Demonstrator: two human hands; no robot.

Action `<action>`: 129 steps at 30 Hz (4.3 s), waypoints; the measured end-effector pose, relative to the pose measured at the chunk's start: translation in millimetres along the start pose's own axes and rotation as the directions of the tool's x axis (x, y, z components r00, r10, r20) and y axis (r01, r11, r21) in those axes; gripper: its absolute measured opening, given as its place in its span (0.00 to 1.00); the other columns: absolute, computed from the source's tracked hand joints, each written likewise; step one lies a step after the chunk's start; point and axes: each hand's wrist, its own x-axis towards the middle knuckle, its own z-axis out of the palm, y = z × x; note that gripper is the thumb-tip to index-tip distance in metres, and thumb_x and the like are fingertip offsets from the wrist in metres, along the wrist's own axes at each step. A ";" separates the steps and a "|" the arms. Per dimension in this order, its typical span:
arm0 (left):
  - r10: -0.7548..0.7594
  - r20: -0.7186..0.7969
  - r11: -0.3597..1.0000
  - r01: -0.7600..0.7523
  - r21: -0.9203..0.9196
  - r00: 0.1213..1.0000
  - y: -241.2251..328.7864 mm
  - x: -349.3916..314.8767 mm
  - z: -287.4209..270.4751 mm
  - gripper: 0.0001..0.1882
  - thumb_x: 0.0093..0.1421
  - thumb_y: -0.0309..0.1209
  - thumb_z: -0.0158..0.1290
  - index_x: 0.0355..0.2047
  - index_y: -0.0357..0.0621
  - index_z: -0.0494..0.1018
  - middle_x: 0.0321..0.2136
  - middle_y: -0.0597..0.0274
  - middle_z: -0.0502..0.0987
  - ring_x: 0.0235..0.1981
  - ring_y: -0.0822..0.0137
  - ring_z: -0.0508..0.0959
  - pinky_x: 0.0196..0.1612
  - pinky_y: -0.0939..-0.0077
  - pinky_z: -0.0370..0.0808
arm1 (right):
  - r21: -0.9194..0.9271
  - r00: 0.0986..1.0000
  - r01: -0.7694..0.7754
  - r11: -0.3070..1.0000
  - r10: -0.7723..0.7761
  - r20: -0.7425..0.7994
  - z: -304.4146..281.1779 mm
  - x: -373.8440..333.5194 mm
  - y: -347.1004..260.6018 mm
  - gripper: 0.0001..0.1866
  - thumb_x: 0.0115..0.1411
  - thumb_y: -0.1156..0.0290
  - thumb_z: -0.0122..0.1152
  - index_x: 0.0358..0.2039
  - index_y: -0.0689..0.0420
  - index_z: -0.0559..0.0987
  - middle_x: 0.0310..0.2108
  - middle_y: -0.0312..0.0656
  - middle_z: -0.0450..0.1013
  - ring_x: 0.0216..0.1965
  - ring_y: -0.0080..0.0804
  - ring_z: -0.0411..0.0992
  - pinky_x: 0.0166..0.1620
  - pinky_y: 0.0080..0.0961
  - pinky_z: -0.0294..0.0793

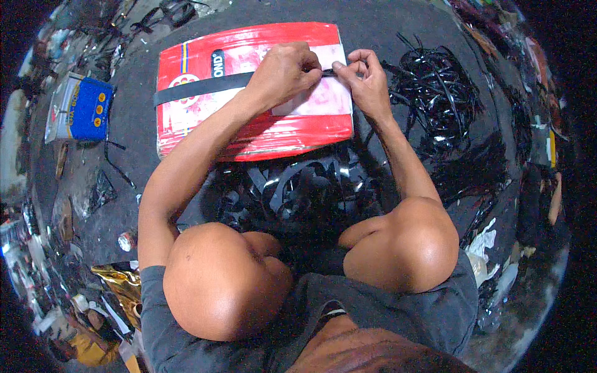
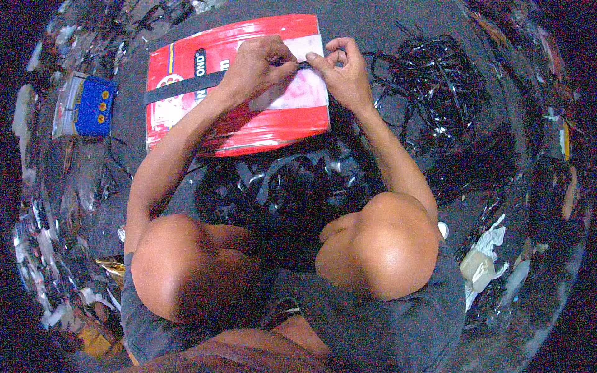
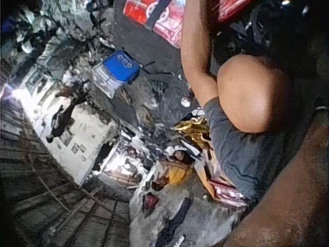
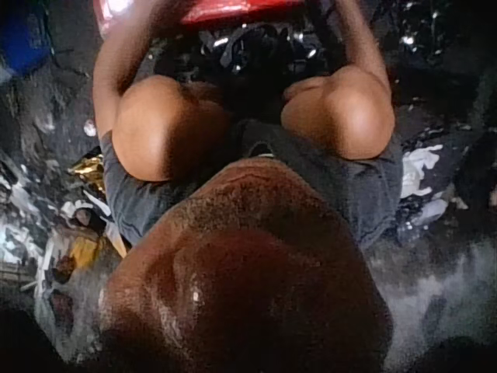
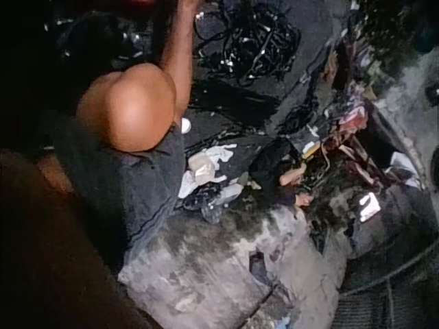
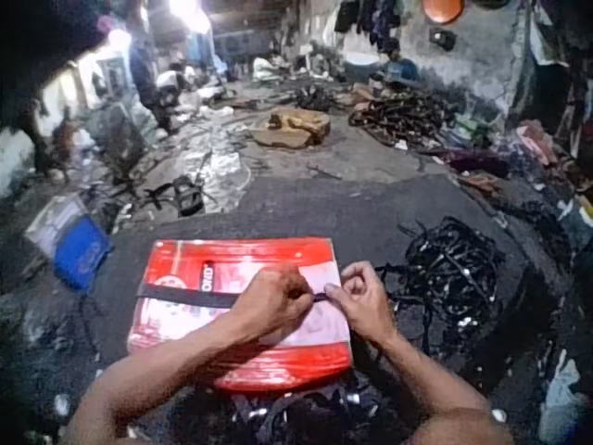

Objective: The person sits on the floor and repeatedly ties black plastic cable ties around a red and white rectangular package. They pull the ties tight and leave the excess tails protruding.

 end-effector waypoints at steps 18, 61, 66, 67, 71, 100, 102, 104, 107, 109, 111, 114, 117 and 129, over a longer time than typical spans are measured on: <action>-0.046 -0.198 0.968 -0.006 -0.251 0.979 14.1 0.4 39.5 0.05 0.53 0.26 0.62 0.26 0.36 0.80 0.24 0.57 0.77 0.25 0.66 0.80 0.30 0.72 0.76 | 0.402 0.875 -0.482 0.778 0.446 0.187 -8.7 -23.0 -3.6 0.21 0.70 0.47 0.49 0.32 0.52 0.71 0.17 0.28 0.62 0.13 0.15 0.59 0.15 0.16 0.55; -0.041 -0.166 0.964 -0.005 -0.265 0.985 14.5 0.3 40.4 0.05 0.54 0.26 0.62 0.29 0.36 0.81 0.25 0.60 0.79 0.25 0.72 0.79 0.31 0.77 0.77 | -0.335 0.997 0.016 0.942 -0.039 -0.062 -21.2 18.3 85.9 0.15 0.68 0.60 0.55 0.34 0.60 0.78 0.25 0.43 0.77 0.27 0.33 0.75 0.33 0.33 0.73; -0.078 -0.143 0.944 0.027 -0.329 0.987 16.9 1.4 40.7 0.05 0.54 0.25 0.61 0.29 0.36 0.81 0.25 0.61 0.79 0.26 0.73 0.79 0.31 0.78 0.76 | -0.404 0.987 -0.158 0.901 0.145 -0.063 -44.6 5.9 149.5 0.16 0.67 0.59 0.57 0.33 0.60 0.79 0.25 0.44 0.76 0.27 0.32 0.74 0.33 0.34 0.73; -0.077 -0.133 0.947 0.031 -0.321 0.988 17.6 3.1 40.6 0.04 0.54 0.25 0.61 0.29 0.36 0.81 0.25 0.61 0.79 0.27 0.73 0.79 0.32 0.78 0.76 | -0.381 0.993 -0.117 0.917 0.098 -0.069 -48.8 1.8 156.5 0.17 0.67 0.58 0.57 0.33 0.61 0.79 0.24 0.44 0.76 0.27 0.32 0.74 0.33 0.34 0.72; -0.050 -0.129 0.961 0.012 -0.275 0.990 13.7 -3.8 38.7 0.05 0.54 0.26 0.61 0.29 0.37 0.81 0.26 0.60 0.79 0.28 0.73 0.80 0.32 0.77 0.77 | -0.317 0.986 -0.164 0.934 0.155 -0.054 -45.5 1.5 158.8 0.17 0.68 0.59 0.55 0.32 0.60 0.78 0.21 0.36 0.72 0.23 0.23 0.68 0.29 0.27 0.68; 0.507 0.274 0.827 -0.551 0.112 0.817 75.6 -100.6 42.5 0.14 0.51 0.33 0.55 0.37 0.42 0.74 0.36 0.58 0.72 0.36 0.60 0.76 0.34 0.66 0.78 | -0.658 0.974 -0.142 0.740 -0.014 -0.225 -64.8 -20.3 156.5 0.18 0.64 0.54 0.58 0.35 0.58 0.78 0.34 0.54 0.78 0.38 0.57 0.77 0.43 0.48 0.75; 0.273 0.432 0.947 -0.319 0.036 0.860 73.0 -152.1 73.8 0.17 0.54 0.31 0.53 0.44 0.39 0.70 0.36 0.57 0.71 0.37 0.58 0.77 0.35 0.65 0.80 | -0.635 0.781 -0.103 0.766 -0.333 -0.529 -121.4 -2.0 116.6 0.13 0.62 0.60 0.61 0.34 0.58 0.78 0.30 0.46 0.77 0.33 0.42 0.76 0.39 0.38 0.75; -0.054 0.517 0.884 -0.199 0.423 0.854 80.1 -169.8 75.1 0.14 0.55 0.26 0.52 0.42 0.35 0.71 0.31 0.57 0.73 0.27 0.61 0.81 0.22 0.71 0.79 | -0.529 0.550 0.008 0.848 -0.446 -0.706 -141.5 22.1 73.0 0.10 0.62 0.66 0.60 0.35 0.59 0.76 0.28 0.41 0.75 0.29 0.35 0.73 0.37 0.32 0.74; -0.239 0.542 0.853 -0.093 0.513 0.806 58.1 -202.9 72.2 0.08 0.57 0.29 0.54 0.33 0.37 0.76 0.27 0.54 0.78 0.27 0.59 0.83 0.24 0.65 0.80 | -0.479 0.509 0.237 0.845 -0.528 -0.680 -151.1 44.5 10.4 0.08 0.63 0.71 0.61 0.38 0.63 0.75 0.29 0.39 0.76 0.31 0.26 0.74 0.39 0.24 0.74; -0.085 0.569 0.961 -0.082 0.262 0.818 78.0 -180.5 63.9 0.07 0.58 0.31 0.55 0.29 0.39 0.77 0.27 0.55 0.78 0.27 0.58 0.83 0.27 0.62 0.80 | -0.387 0.706 0.200 0.900 -0.406 -0.580 -162.9 9.8 -60.6 0.05 0.64 0.72 0.59 0.38 0.60 0.76 0.30 0.37 0.75 0.31 0.24 0.73 0.38 0.23 0.74; -0.033 0.512 0.998 0.053 -0.024 0.858 96.3 -155.4 35.8 0.09 0.59 0.33 0.58 0.25 0.41 0.78 0.26 0.55 0.79 0.26 0.58 0.82 0.28 0.61 0.78 | -0.352 0.929 0.215 0.911 -0.302 -0.215 -122.1 -11.7 -100.2 0.07 0.64 0.72 0.59 0.40 0.59 0.77 0.32 0.36 0.76 0.33 0.24 0.73 0.39 0.23 0.74; -0.015 0.467 0.871 0.241 -0.428 0.884 132.8 -92.1 -23.0 0.10 0.56 0.31 0.63 0.22 0.40 0.78 0.22 0.57 0.78 0.22 0.60 0.76 0.27 0.64 0.71 | 0.067 0.861 0.088 0.994 -0.109 0.497 -77.5 -53.0 -142.1 0.24 0.60 0.58 0.67 0.52 0.60 0.77 0.46 0.39 0.76 0.49 0.28 0.73 0.52 0.27 0.72; -0.115 0.489 0.874 0.322 -0.364 0.865 141.4 -74.4 -71.7 0.12 0.60 0.31 0.60 0.23 0.38 0.75 0.20 0.64 0.74 0.24 0.72 0.70 0.30 0.74 0.67 | 0.236 0.628 -0.218 0.947 -0.049 0.777 -35.9 -73.7 -151.7 0.37 0.54 0.53 0.74 0.58 0.61 0.72 0.52 0.42 0.71 0.56 0.28 0.68 0.57 0.28 0.69; -0.165 0.562 0.618 0.529 -0.581 0.810 127.5 -100.7 -36.7 0.12 0.50 0.25 0.65 0.35 0.37 0.78 0.25 0.69 0.78 0.29 0.77 0.74 0.34 0.74 0.73 | 0.567 0.955 -0.013 0.824 -0.159 0.252 -76.2 -46.5 -165.9 0.12 0.53 0.67 0.67 0.34 0.60 0.79 0.25 0.35 0.74 0.25 0.23 0.69 0.32 0.23 0.70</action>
